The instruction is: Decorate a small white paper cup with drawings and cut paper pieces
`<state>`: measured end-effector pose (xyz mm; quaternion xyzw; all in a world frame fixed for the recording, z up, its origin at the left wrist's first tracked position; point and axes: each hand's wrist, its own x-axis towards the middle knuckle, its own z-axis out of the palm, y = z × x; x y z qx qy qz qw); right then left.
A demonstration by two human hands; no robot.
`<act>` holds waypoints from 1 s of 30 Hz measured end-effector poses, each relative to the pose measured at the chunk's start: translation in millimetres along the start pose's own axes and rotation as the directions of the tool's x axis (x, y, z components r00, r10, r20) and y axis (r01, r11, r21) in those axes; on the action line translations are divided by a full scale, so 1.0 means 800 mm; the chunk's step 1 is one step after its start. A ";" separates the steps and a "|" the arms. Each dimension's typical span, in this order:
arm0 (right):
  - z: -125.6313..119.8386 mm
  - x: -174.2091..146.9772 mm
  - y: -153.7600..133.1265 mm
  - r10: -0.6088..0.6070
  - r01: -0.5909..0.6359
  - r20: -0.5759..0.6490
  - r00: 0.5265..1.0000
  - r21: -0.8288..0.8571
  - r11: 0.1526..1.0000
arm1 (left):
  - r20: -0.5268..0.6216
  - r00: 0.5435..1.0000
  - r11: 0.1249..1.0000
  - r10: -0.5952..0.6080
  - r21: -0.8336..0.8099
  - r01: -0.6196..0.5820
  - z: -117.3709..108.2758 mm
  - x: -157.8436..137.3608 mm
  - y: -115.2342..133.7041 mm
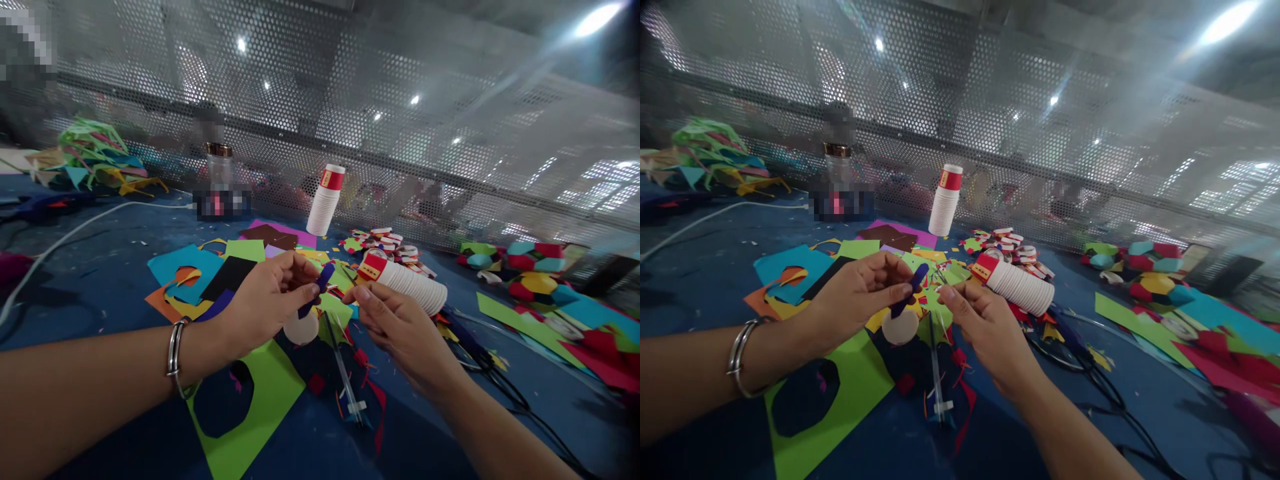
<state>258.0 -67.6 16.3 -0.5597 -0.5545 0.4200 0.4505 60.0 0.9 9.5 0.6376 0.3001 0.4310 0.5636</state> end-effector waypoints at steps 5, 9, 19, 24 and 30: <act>0.000 -0.001 -0.001 0.004 -0.003 0.032 0.999 -0.044 0.999 | 0.043 0.995 0.993 0.090 0.074 -0.093 -0.008 0.003 0.002; -0.001 -0.002 -0.002 -0.010 0.012 0.033 0.999 -0.060 0.998 | 0.028 0.998 0.995 0.050 0.087 -0.053 -0.012 0.005 0.001; -0.001 -0.007 -0.009 -0.216 0.215 0.068 0.974 -0.570 0.793 | 0.087 0.978 0.908 0.190 0.363 -0.209 -0.020 0.007 0.006; 0.001 -0.009 -0.011 -0.220 0.250 0.133 0.966 -0.693 0.676 | 0.174 0.944 0.820 0.281 0.468 -0.330 -0.024 0.003 0.016; -0.002 -0.010 -0.009 -0.194 0.233 0.141 0.971 -0.741 0.629 | 0.267 0.924 0.713 0.274 0.588 -0.381 -0.031 0.003 0.023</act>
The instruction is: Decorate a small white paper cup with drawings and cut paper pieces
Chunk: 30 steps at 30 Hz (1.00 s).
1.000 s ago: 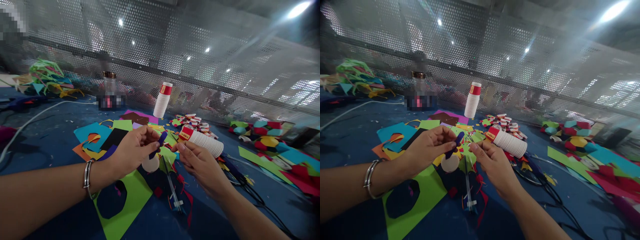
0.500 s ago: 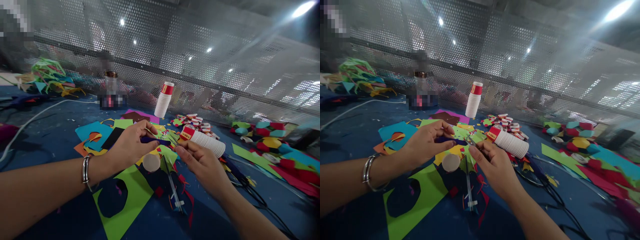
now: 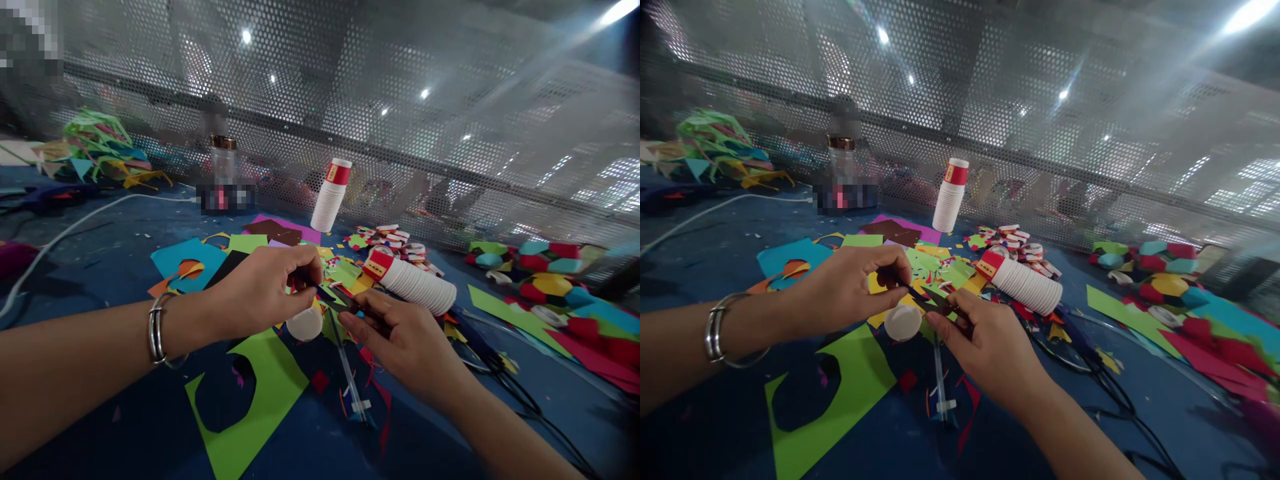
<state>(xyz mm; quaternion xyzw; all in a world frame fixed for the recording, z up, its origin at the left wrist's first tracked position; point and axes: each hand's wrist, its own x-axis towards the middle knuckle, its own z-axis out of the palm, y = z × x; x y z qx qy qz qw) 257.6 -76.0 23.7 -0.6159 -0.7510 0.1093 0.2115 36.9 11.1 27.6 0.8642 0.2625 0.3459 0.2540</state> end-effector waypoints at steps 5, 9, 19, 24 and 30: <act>0.000 -0.001 0.000 -0.027 0.027 0.002 1.000 0.018 0.999 | 0.031 0.999 0.999 0.028 -0.027 -0.027 0.000 0.003 0.000; 0.000 -0.001 0.000 -0.035 0.035 0.006 0.999 0.014 0.999 | 0.064 0.996 0.997 0.057 -0.046 -0.054 -0.001 0.001 0.000; 0.003 0.000 -0.001 -0.063 0.063 -0.018 0.998 -0.014 0.998 | 0.057 0.988 0.990 0.143 -0.005 -0.143 -0.002 0.002 -0.002; 0.003 0.000 -0.001 -0.061 0.060 -0.016 0.998 -0.021 0.998 | 0.071 0.988 0.991 0.136 -0.002 -0.137 -0.002 0.001 0.001; 0.003 -0.001 -0.001 -0.056 0.056 -0.007 0.998 -0.011 0.998 | 0.083 0.986 0.988 0.147 0.028 -0.150 -0.002 0.001 0.002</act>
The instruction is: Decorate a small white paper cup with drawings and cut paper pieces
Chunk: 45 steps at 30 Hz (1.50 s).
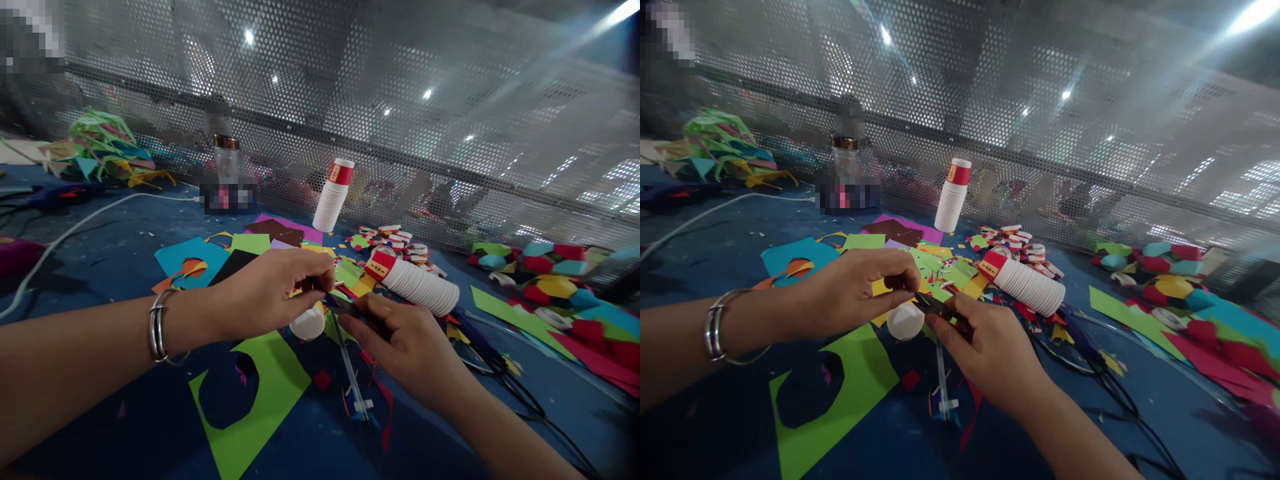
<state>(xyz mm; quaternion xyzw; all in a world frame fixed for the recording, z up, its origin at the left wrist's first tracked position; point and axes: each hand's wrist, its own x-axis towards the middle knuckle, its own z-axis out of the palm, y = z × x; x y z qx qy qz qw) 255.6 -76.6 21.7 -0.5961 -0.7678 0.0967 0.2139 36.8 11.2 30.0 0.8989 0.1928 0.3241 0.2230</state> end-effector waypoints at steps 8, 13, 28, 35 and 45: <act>0.001 0.001 -0.001 0.007 -0.007 0.014 1.000 -0.012 1.000 | -0.004 0.998 0.995 0.060 0.080 -0.059 -0.001 0.000 -0.001; 0.000 0.001 -0.004 -0.010 0.010 0.000 1.000 -0.010 1.000 | -0.054 0.998 0.996 0.025 0.083 -0.021 -0.002 0.000 0.000; -0.003 -0.001 -0.005 -0.005 0.008 -0.031 1.000 0.084 0.996 | 0.086 0.947 0.783 -0.308 -0.542 0.304 -0.005 0.007 -0.023; -0.006 -0.002 -0.004 0.015 -0.013 -0.025 1.000 0.074 0.997 | 0.139 0.898 0.673 -0.417 -0.617 0.408 -0.003 0.008 -0.019; -0.010 -0.003 -0.002 -0.006 0.007 -0.030 1.000 0.039 0.999 | 0.161 0.912 0.677 -0.377 -0.625 0.390 -0.002 0.007 -0.023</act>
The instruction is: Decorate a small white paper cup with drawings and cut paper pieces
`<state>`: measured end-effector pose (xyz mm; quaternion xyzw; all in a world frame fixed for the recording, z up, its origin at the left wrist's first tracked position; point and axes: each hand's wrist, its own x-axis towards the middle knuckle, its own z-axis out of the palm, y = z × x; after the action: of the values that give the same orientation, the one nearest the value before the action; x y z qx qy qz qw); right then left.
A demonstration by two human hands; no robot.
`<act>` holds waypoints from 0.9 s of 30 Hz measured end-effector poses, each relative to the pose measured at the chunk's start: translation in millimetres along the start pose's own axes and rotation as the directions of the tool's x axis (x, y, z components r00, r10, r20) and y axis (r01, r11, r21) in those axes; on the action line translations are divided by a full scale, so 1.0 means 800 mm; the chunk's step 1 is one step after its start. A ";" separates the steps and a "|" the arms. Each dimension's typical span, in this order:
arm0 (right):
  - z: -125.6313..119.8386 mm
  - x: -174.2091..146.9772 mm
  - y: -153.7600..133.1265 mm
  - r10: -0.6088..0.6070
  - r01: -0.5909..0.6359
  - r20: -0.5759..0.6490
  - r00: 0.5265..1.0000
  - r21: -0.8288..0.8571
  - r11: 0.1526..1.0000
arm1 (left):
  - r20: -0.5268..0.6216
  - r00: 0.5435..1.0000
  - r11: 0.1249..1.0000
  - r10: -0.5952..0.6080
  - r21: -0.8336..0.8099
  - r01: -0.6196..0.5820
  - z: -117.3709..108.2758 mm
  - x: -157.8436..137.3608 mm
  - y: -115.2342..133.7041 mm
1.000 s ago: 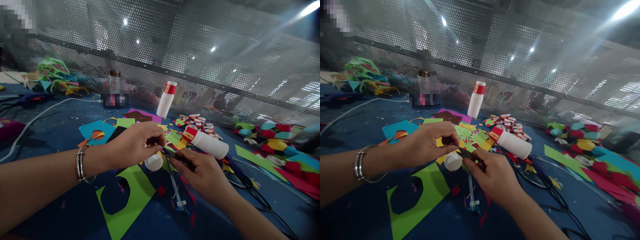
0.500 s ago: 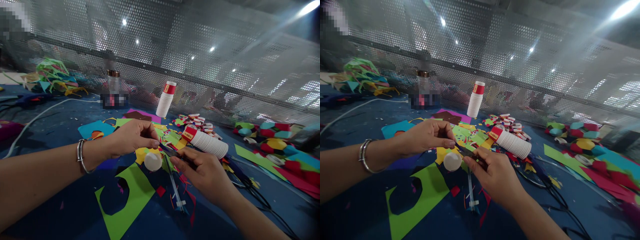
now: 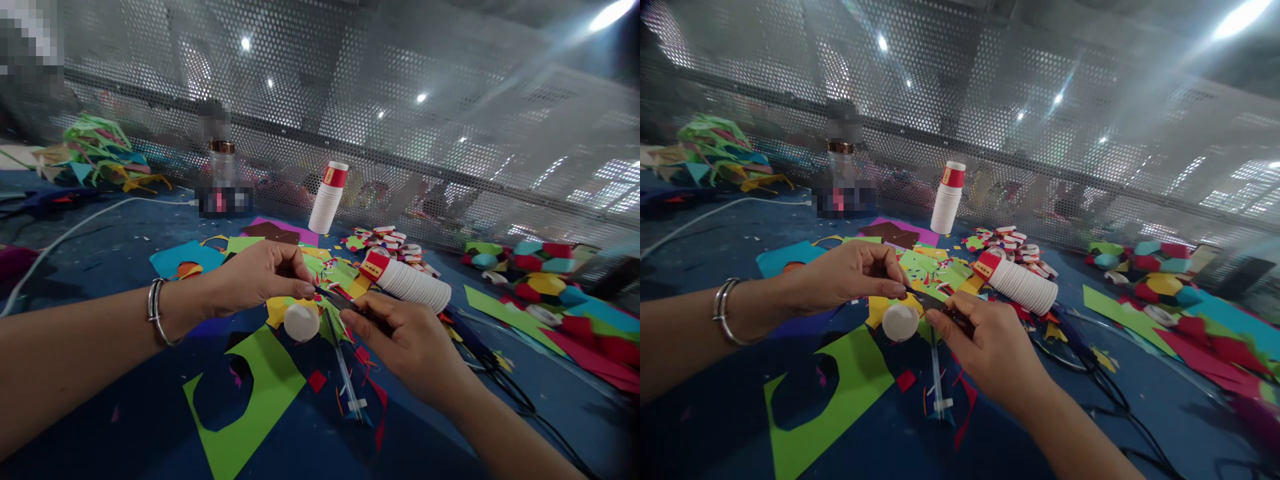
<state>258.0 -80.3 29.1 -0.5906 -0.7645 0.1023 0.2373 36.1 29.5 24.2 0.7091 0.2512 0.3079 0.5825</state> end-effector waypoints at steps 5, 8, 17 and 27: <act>0.001 0.001 0.001 -0.002 0.002 0.010 1.000 0.009 1.000 | -0.002 1.000 0.999 0.026 0.031 -0.026 -0.001 0.000 -0.002; 0.002 0.002 0.002 0.019 -0.019 0.015 1.000 0.010 1.000 | 0.011 0.999 0.998 0.051 0.033 -0.051 -0.001 0.000 0.000; 0.001 0.008 0.005 0.117 -0.115 0.003 0.993 0.198 0.974 | -0.057 0.998 0.999 0.036 0.004 -0.036 0.008 -0.002 0.001; 0.000 0.009 0.009 0.133 -0.151 0.095 0.986 0.210 0.966 | -0.146 0.988 0.996 0.054 0.075 -0.043 0.004 0.000 0.001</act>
<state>262.8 -71.5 28.1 -0.6100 -0.7134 0.2253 0.2612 38.3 27.3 24.8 0.7105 0.2872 0.3645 0.5290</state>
